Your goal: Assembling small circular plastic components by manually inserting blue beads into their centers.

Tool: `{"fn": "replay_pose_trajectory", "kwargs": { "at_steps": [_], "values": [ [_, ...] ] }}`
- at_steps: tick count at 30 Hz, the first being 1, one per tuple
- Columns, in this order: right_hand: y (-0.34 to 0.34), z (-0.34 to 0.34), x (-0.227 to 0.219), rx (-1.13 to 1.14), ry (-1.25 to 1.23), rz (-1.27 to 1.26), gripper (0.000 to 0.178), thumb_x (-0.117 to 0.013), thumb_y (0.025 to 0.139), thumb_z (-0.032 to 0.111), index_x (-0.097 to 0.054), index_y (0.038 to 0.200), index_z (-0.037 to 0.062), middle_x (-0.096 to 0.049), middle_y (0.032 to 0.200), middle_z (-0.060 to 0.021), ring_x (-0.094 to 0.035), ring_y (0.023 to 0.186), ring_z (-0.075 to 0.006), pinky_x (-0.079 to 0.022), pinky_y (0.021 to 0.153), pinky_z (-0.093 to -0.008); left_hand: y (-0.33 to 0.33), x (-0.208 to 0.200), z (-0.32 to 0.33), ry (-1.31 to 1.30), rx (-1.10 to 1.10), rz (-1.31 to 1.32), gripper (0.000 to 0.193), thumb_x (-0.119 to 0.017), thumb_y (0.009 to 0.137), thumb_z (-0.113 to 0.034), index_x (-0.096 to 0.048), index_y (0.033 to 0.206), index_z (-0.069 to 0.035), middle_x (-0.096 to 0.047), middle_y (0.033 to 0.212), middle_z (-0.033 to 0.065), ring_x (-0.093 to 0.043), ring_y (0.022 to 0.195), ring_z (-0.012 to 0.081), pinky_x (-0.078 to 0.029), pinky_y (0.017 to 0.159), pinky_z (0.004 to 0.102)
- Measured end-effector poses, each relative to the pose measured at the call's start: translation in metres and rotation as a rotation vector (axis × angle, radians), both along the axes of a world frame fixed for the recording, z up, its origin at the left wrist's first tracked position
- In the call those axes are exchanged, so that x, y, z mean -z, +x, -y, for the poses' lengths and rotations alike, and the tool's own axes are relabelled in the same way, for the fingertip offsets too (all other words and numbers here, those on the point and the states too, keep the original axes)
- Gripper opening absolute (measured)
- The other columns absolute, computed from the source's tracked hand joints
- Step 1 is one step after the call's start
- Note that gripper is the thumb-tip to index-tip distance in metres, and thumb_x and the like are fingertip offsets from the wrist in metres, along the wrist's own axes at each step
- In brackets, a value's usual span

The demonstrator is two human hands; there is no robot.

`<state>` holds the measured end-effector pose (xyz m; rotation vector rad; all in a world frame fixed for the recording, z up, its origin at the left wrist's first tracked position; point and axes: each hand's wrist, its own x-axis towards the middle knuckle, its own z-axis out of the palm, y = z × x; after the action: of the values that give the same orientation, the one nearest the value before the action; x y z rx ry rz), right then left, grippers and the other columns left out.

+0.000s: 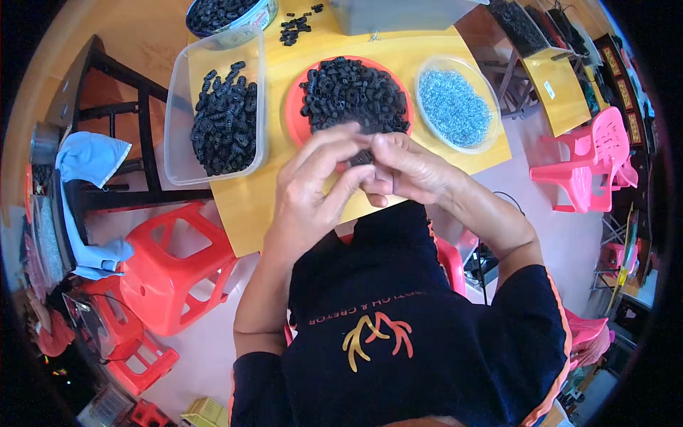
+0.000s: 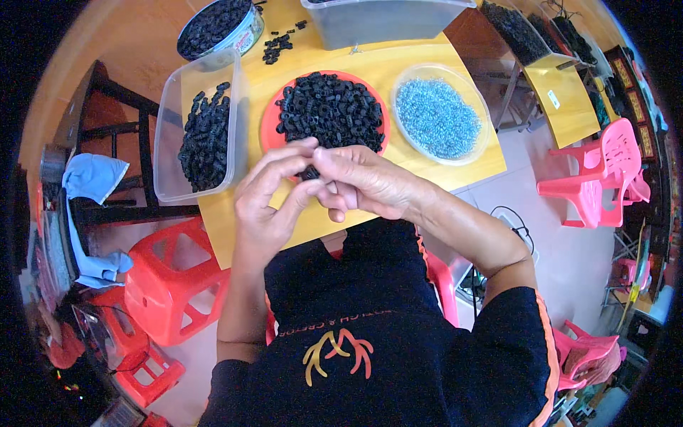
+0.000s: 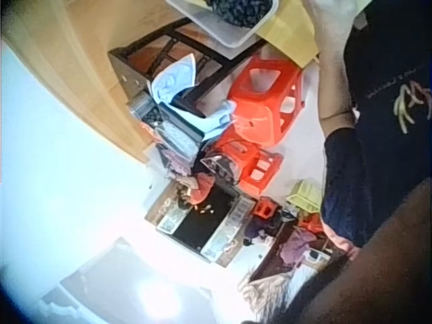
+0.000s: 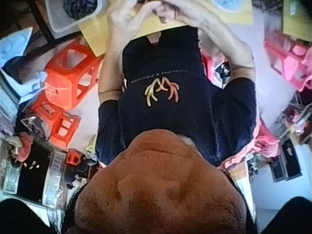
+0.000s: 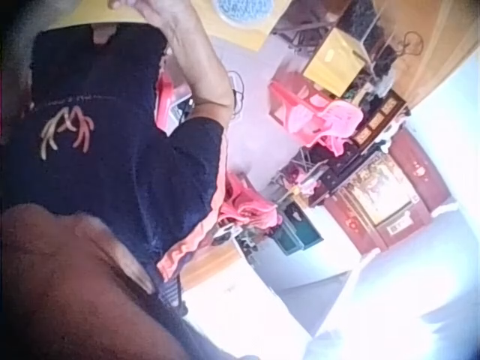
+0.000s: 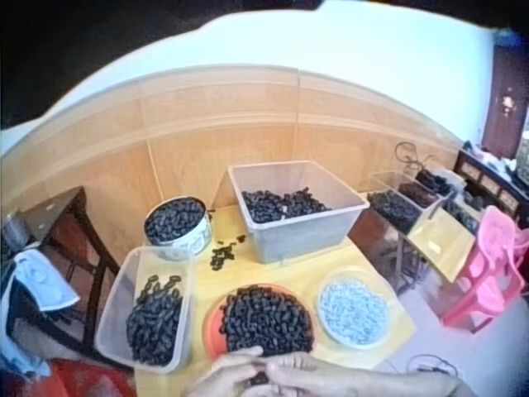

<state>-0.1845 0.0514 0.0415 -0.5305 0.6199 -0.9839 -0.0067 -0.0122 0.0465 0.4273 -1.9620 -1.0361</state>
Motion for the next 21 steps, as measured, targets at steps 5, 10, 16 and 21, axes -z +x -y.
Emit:
{"fn": "replay_pose_trajectory", "kwargs": {
  "at_steps": [5, 10, 16, 21],
  "values": [
    [-0.024, 0.013, -0.015, 0.138, -0.148, -0.641, 0.041, -0.060, 0.092, 0.039, -0.064, 0.104, -0.0003, -0.061, 0.083, -0.0027, -0.050, 0.061, -0.0050, -0.044, 0.055, -0.0206, 0.030, -0.027, 0.030, -0.274, -0.427, 0.171, 0.022, -0.069, 0.078, 0.002, -0.065, 0.100, 0.001, -0.065, 0.104, 0.0143, -0.064, 0.101, 0.0281, -0.049, 0.088, 0.0353],
    [-0.050, 0.025, -0.006, 0.292, -0.311, -1.079, 0.022, -0.065, 0.090, 0.022, -0.067, 0.100, 0.0020, -0.062, 0.082, -0.0005, -0.053, 0.068, -0.0056, -0.044, 0.061, -0.0215, 0.061, -0.026, 0.062, -0.532, -0.724, 0.280, 0.034, -0.068, 0.080, 0.001, -0.061, 0.114, 0.001, -0.062, 0.113, 0.0154, -0.062, 0.101, 0.0266, -0.049, 0.085, 0.0333],
    [-0.034, 0.032, 0.007, 0.139, -0.871, -1.440, 0.014, -0.066, 0.083, 0.011, -0.067, 0.095, 0.0035, -0.065, 0.087, -0.0113, -0.065, 0.080, -0.0277, -0.052, 0.071, -0.0350, 0.049, 0.000, 0.024, -0.027, -0.469, 0.072, 0.033, -0.063, 0.083, 0.007, -0.063, 0.114, -0.001, -0.063, 0.088, 0.0060, -0.059, 0.072, 0.0113, -0.046, 0.062, 0.0226],
    [-0.004, 0.049, 0.015, 0.057, -1.003, -1.530, 0.017, -0.065, 0.083, 0.012, -0.067, 0.097, 0.0050, -0.060, 0.093, -0.0098, -0.062, 0.084, -0.0297, -0.050, 0.071, -0.0381, 0.036, 0.034, -0.004, 0.186, -0.377, 0.126, 0.029, -0.063, 0.084, 0.005, -0.064, 0.112, -0.002, -0.061, 0.081, 0.0062, -0.055, 0.065, 0.0089, -0.042, 0.055, 0.0210]
  ]
}}
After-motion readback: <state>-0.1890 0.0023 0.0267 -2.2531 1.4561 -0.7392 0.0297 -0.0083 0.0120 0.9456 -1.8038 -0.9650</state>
